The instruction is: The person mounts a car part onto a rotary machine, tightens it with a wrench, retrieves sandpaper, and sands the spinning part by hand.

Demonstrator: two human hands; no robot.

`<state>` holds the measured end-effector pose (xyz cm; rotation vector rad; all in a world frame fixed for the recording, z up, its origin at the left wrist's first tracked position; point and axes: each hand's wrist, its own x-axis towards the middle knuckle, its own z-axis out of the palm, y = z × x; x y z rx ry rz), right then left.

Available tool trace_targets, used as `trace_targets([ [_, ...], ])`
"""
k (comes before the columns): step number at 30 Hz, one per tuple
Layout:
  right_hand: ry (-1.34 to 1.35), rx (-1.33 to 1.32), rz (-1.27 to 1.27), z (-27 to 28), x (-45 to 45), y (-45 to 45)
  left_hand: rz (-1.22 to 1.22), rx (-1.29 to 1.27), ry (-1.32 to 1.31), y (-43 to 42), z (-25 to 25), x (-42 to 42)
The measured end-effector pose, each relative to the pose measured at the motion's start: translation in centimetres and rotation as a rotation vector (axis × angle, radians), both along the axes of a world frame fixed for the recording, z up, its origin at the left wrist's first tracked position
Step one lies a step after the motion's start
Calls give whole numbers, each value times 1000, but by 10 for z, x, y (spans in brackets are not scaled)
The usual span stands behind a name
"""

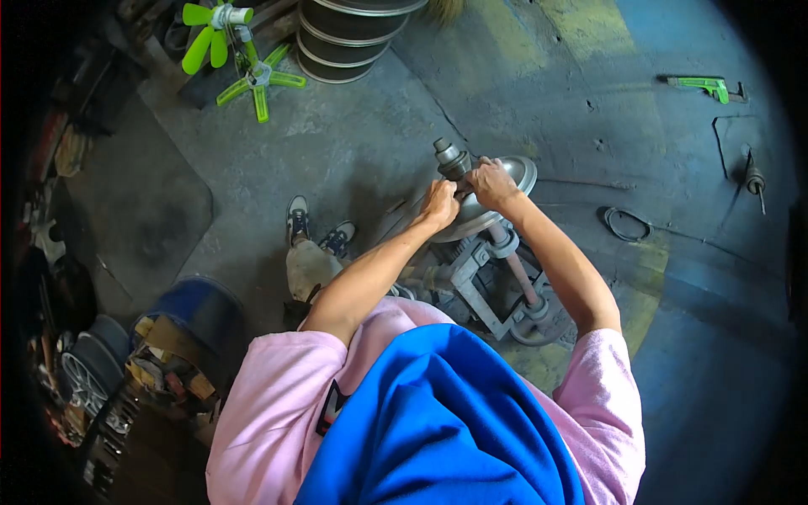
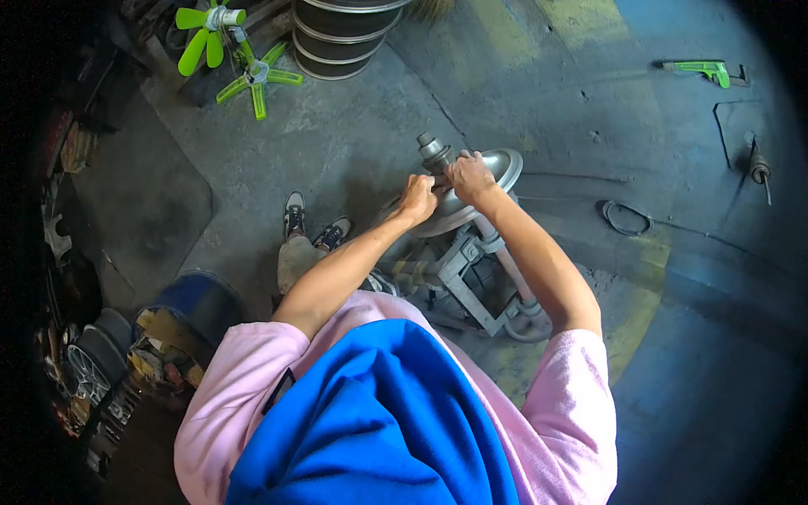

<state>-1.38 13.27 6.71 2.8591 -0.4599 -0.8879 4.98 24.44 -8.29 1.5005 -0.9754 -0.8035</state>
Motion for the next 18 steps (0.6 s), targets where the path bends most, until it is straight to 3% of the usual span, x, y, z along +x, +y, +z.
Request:
trace_targets([
  [2, -58, -1, 42, -1, -3, 0, -135, 124, 1, 11, 38, 18],
  [7, 130, -45, -17, 7, 8, 13, -130, 120, 10, 13, 30, 11],
  [10, 95, -18, -34, 3, 7, 10, -94, 77, 270, 8, 19, 7],
  [12, 81, -13, -59, 0, 5, 11, -103, 79, -28, 12, 18, 6],
  [18, 82, -18, -96, -6, 8, 17, -46, 132, 98, 11, 12, 8],
])
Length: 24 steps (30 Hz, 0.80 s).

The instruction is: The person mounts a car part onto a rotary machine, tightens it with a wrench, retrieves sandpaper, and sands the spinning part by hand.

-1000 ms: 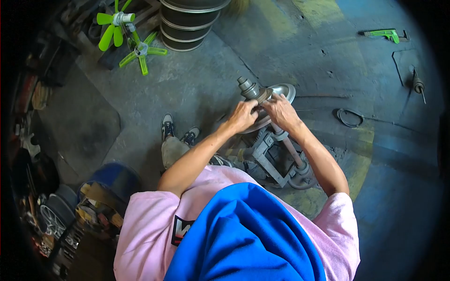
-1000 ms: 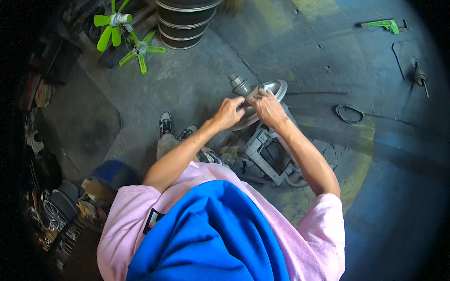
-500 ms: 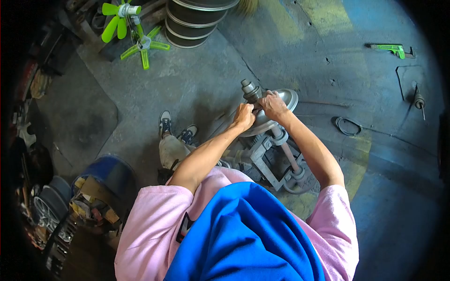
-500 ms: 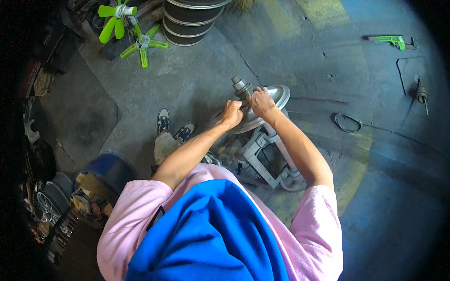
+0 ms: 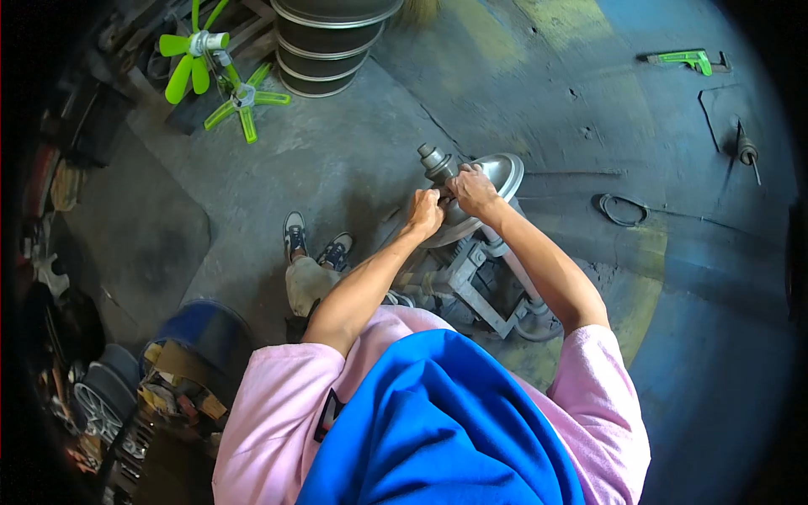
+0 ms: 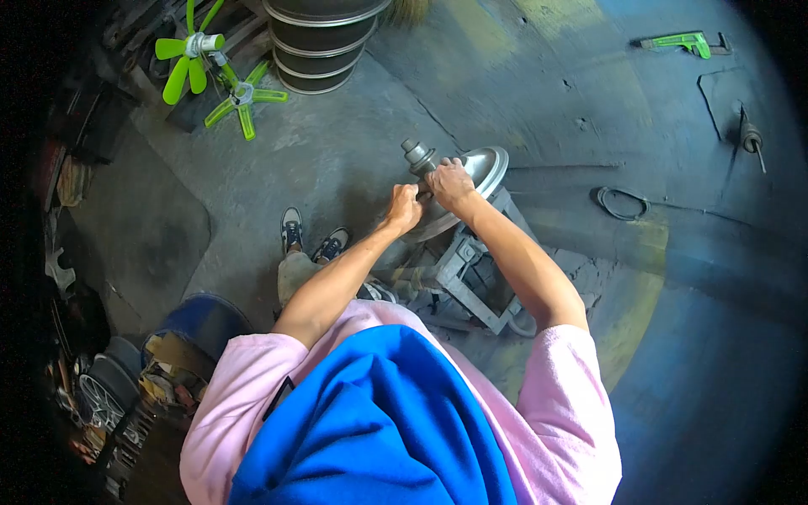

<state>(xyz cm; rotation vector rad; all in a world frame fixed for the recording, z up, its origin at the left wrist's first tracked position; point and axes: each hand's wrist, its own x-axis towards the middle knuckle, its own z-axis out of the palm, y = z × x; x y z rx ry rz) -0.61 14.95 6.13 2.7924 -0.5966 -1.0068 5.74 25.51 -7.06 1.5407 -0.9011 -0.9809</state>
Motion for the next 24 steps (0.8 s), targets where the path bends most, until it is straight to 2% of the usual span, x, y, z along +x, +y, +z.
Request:
trace_targets([
  [5, -13, -21, -13, 2, 3, 5, 9, -34, 196, 5, 18, 8],
  [7, -28, -45, -1, -1, 3, 7, 2, -140, -42, -1, -4, 1],
  [10, -107, 5, -49, -2, 1, 6, 6, -141, -108, 2, -2, 3],
  [16, -123, 7, -36, 0, 0, 8, 35, -201, -6, 1, -6, 2],
  [20, -41, -69, -8, -4, -1, 11, 15, -220, -51, -1, -18, 0],
  [23, -57, -66, -5, -2, 0, 14, 26, -198, 58, -6, -40, -10],
  [24, -63, -64, -4, 0, 1, 15, 53, -227, 169, -10, -43, -13],
])
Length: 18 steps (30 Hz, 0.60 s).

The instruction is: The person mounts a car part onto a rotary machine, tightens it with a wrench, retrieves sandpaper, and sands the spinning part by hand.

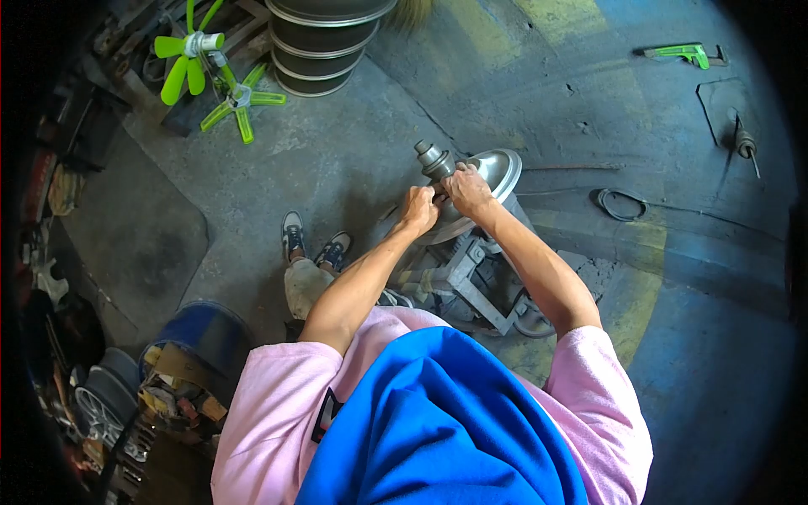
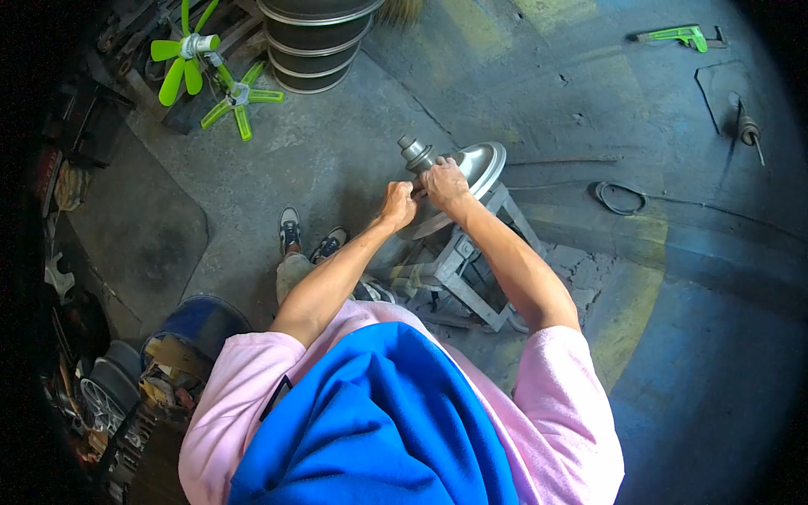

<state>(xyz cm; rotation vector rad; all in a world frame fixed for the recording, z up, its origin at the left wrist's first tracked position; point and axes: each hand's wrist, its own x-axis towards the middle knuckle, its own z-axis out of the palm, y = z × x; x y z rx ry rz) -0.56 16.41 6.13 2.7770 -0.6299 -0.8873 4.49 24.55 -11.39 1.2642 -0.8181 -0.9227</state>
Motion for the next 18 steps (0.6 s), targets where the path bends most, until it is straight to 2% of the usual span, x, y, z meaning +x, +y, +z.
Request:
trace_targets([
  [2, -4, 3, 1, 1, -1, 1, 16, -29, 115, 1, -8, -4],
  [4, -21, -10, 17, -2, -4, -1, -34, 38, -125, 15, 41, 19],
  [8, -31, 5, -10, 0, -2, 2, -73, 106, -134, 11, 17, 12],
  [11, -59, 33, -27, 0, -5, 1, -1, -33, -222, 5, 7, 4],
  [13, -42, -11, -13, 1, -6, 0, 9, -84, -184, 3, 13, 5],
  [17, -37, 7, -38, 6, -4, -1, 14, -49, -241, -2, 1, -2],
  [18, -23, 4, -38, 6, -5, -2, 38, -53, -169, -3, 3, -4],
])
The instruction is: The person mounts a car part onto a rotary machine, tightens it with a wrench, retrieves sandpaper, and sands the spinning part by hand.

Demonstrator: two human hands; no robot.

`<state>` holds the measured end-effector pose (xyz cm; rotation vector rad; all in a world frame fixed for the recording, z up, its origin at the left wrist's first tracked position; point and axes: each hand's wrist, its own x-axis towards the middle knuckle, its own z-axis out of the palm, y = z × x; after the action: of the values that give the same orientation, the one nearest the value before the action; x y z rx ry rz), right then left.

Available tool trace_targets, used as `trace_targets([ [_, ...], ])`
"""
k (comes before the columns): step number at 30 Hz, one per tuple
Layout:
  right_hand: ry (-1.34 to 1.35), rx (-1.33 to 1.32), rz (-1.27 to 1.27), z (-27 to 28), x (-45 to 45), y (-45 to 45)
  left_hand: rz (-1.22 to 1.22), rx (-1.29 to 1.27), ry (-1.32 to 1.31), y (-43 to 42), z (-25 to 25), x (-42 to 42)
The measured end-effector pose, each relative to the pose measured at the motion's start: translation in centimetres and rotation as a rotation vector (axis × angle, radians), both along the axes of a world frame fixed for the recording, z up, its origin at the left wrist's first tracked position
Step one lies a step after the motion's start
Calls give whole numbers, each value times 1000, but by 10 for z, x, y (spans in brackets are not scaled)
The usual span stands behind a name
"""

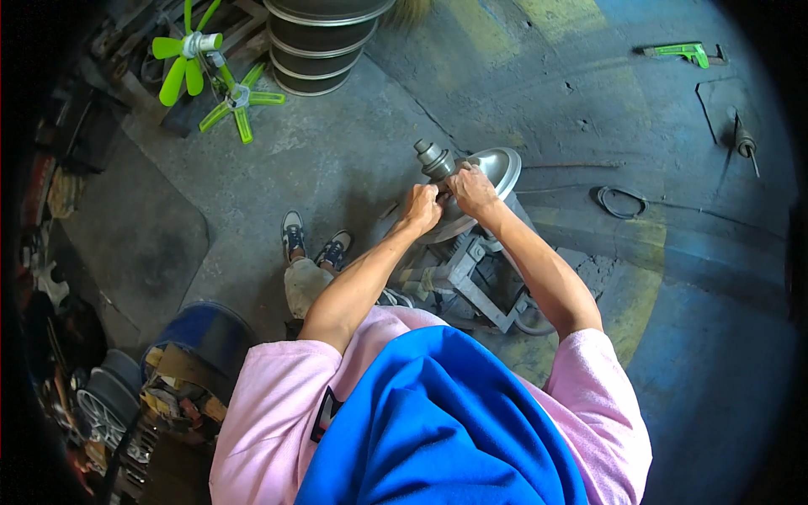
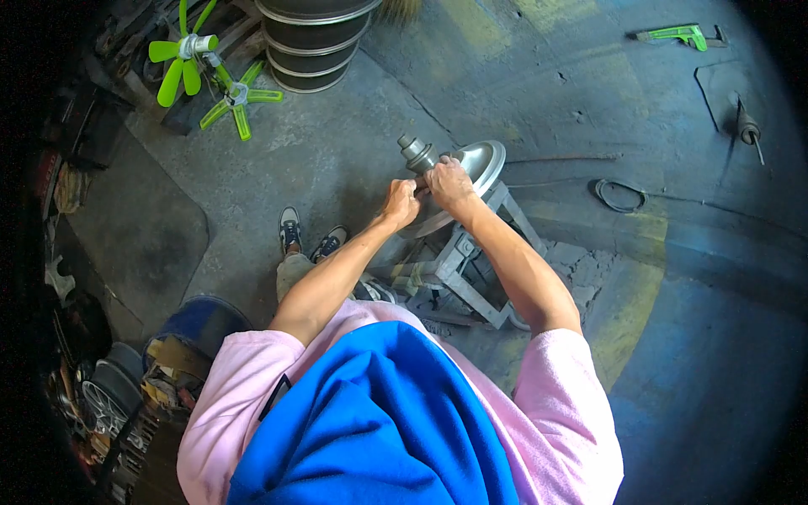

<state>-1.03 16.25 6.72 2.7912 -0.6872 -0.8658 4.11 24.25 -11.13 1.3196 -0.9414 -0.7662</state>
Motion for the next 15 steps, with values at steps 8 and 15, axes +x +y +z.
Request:
trace_targets([
  [8, -33, -11, 44, -1, -5, -7, -49, 108, -52, 6, 24, 17],
  [15, -180, 83, 208, 41, 48, -53, -162, 148, -177, -15, 108, 107],
])
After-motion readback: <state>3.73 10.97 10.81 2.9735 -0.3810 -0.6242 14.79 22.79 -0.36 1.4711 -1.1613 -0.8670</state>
